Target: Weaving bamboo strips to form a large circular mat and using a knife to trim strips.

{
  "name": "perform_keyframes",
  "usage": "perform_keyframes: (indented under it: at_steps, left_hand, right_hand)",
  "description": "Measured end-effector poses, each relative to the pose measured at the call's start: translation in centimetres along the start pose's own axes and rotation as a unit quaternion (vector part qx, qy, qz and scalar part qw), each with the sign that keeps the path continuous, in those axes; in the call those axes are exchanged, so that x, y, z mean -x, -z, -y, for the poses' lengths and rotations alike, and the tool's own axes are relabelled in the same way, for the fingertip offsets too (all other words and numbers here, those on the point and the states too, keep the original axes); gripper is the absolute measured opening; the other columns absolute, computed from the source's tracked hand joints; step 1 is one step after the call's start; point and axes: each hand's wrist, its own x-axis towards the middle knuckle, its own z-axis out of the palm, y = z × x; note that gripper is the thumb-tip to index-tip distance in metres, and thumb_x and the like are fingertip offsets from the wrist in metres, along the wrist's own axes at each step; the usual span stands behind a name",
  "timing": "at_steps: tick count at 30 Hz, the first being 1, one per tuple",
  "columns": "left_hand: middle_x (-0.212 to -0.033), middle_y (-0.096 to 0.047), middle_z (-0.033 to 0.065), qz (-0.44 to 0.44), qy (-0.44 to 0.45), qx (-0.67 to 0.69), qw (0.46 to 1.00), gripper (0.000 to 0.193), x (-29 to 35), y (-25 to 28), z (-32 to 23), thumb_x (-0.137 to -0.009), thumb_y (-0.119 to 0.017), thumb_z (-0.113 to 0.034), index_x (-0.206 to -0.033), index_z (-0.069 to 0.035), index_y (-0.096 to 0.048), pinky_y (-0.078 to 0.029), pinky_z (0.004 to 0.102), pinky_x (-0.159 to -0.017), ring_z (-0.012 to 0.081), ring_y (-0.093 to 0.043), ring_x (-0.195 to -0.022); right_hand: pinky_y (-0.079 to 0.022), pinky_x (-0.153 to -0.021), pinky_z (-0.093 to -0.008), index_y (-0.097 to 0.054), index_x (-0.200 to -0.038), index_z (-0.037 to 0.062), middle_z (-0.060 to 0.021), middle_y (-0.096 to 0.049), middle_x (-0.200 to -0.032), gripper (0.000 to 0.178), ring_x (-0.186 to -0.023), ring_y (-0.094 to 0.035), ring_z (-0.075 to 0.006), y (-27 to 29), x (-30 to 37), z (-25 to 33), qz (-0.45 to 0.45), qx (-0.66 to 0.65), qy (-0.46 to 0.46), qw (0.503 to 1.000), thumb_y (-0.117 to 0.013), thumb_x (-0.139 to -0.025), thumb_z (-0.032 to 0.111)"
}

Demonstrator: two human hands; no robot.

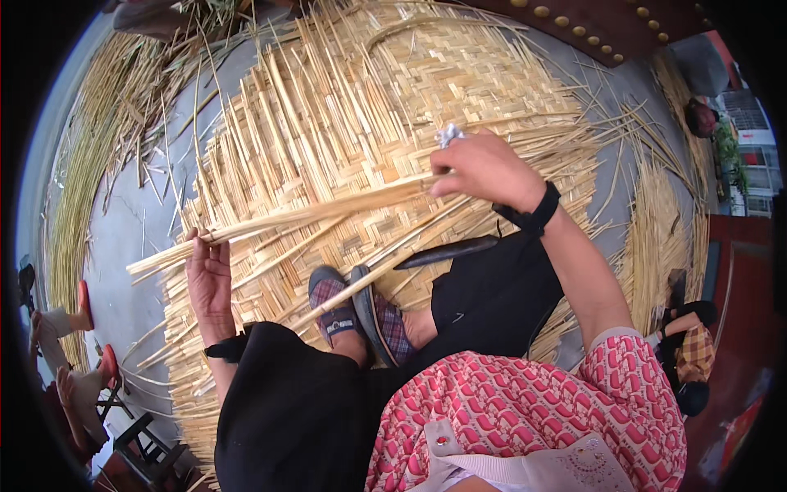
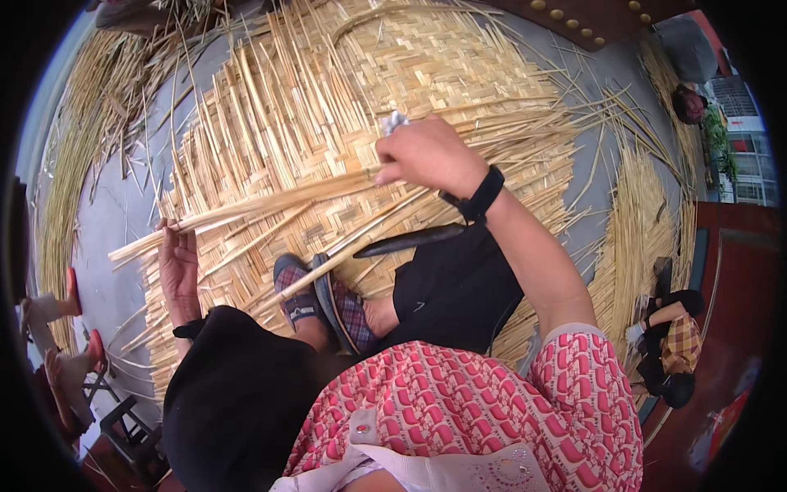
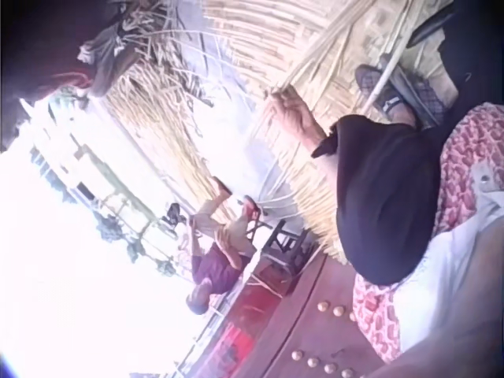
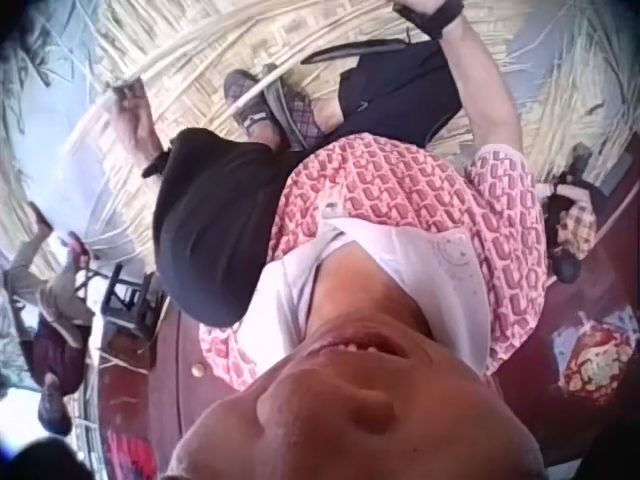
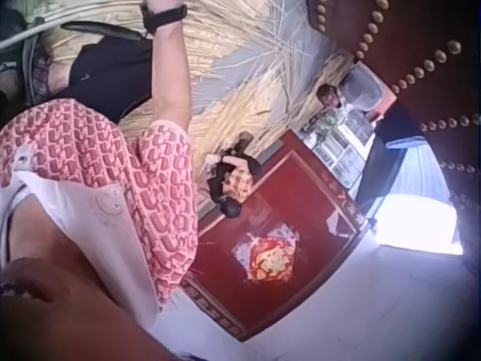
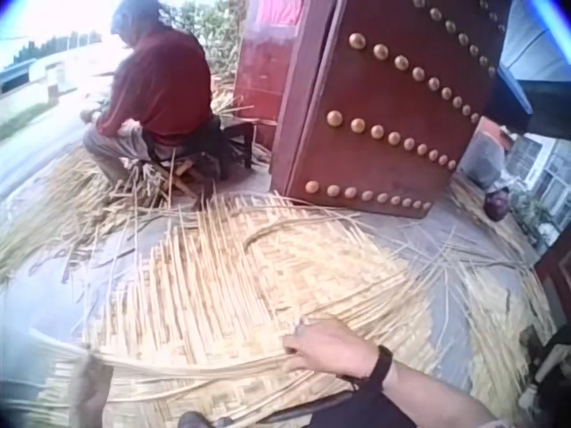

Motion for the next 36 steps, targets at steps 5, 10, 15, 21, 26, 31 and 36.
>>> perform_keyframes:
  at_steps: [5, 10, 15, 21, 26, 31, 36]
  left_hand:
    - [-0.114, -0.066, 0.0082, 0.345, 0.0, -0.025, 0.938, 0.033, -3.1, -12.0, 5.7, -0.09, -0.07, -0.014, -0.121, -0.007, -0.061, -0.053, 0.0433, -0.098, 0.0258, -0.063, -0.11]
    - [-0.121, -0.062, 0.0111, 0.334, 0.053, -0.503, 0.795, 0.046, -12.5, -20.2, 8.8, -0.09, -0.071, -0.017, -0.129, -0.003, -0.054, -0.052, 0.0357, -0.094, 0.0228, -0.062, -0.107]
    - [-0.104, -0.064, 0.0133, 0.088, 0.136, -0.534, 0.83, 0.044, -20.6, -19.5, 17.6, -0.093, -0.065, -0.015, -0.127, 0.006, -0.049, -0.057, 0.0324, -0.077, 0.0191, -0.065, -0.085]
    - [-0.091, -0.064, 0.0062, 0.102, 0.133, -0.46, 0.872, 0.024, -22.7, -17.6, 20.1, -0.088, -0.067, -0.008, -0.107, 0.006, -0.062, -0.053, 0.029, -0.065, 0.0164, -0.063, -0.071]
    - [-0.091, -0.062, 0.0133, 0.137, -0.147, -0.701, 0.684, 0.019, -21.7, -17.6, 21.2, -0.077, -0.069, -0.004, -0.095, 0.002, -0.065, -0.05, 0.0378, -0.075, 0.0309, -0.063, -0.084]
    - [-0.099, -0.06, 0.0167, 0.106, -0.306, -0.733, 0.598, 0.018, -21.1, -17.8, 22.6, -0.079, -0.067, -0.005, -0.096, -0.001, -0.061, -0.052, 0.0457, -0.08, 0.0366, -0.063, -0.087]
    - [-0.094, -0.063, 0.0128, 0.184, -0.017, -0.738, 0.649, 0.026, -22.1, -19.2, 22.9, -0.084, -0.067, -0.016, -0.102, 0.002, -0.061, -0.052, 0.0374, -0.077, 0.0282, -0.063, -0.083]
  right_hand:
    - [-0.052, -0.082, -0.0447, -0.056, -0.122, 0.003, -0.0211, -0.067, -0.095, 0.058, -0.091, -0.067, -0.0338, -0.8, -4.1, 5.7, 0.047, -0.283, 0.144, 0.947, -0.058, -0.092, 0.052]
    - [-0.053, -0.073, -0.0383, -0.059, -0.119, 0.0057, -0.0127, -0.066, -0.082, 0.027, -0.076, -0.066, -0.027, -3.3, -5.3, -4.1, -0.098, -0.289, -0.055, 0.951, -0.047, -0.103, 0.025]
    - [-0.051, -0.071, -0.0358, -0.06, -0.119, 0.007, -0.0115, -0.064, -0.081, 0.024, -0.075, -0.064, -0.0251, -6.6, -5.3, -8.7, -0.161, -0.379, -0.145, 0.9, -0.049, -0.103, 0.021]
    - [-0.049, -0.075, -0.0333, -0.059, -0.121, 0.0059, -0.0094, -0.065, -0.088, 0.026, -0.081, -0.063, -0.0197, -8.4, -4.4, -10.1, -0.053, -0.48, -0.243, 0.841, -0.047, -0.104, 0.022]
    - [-0.049, -0.079, -0.0343, -0.059, -0.121, 0.0046, -0.0095, -0.066, -0.09, 0.027, -0.083, -0.064, -0.0204, -11.2, -5.4, -10.5, -0.107, -0.501, -0.216, 0.831, -0.048, -0.104, 0.022]
    - [-0.045, -0.067, -0.0281, -0.06, -0.123, 0.007, -0.0058, -0.062, -0.084, 0.027, -0.071, -0.054, -0.0144, -10.9, -7.7, -9.4, -0.095, -0.455, -0.2, 0.863, -0.049, -0.103, 0.023]
    - [-0.049, -0.075, -0.0343, -0.062, -0.118, 0.0067, -0.0098, -0.066, -0.083, 0.028, -0.081, -0.064, -0.0218, -11.3, -10.2, -11.8, -0.161, -0.413, -0.182, 0.877, -0.051, -0.103, 0.027]
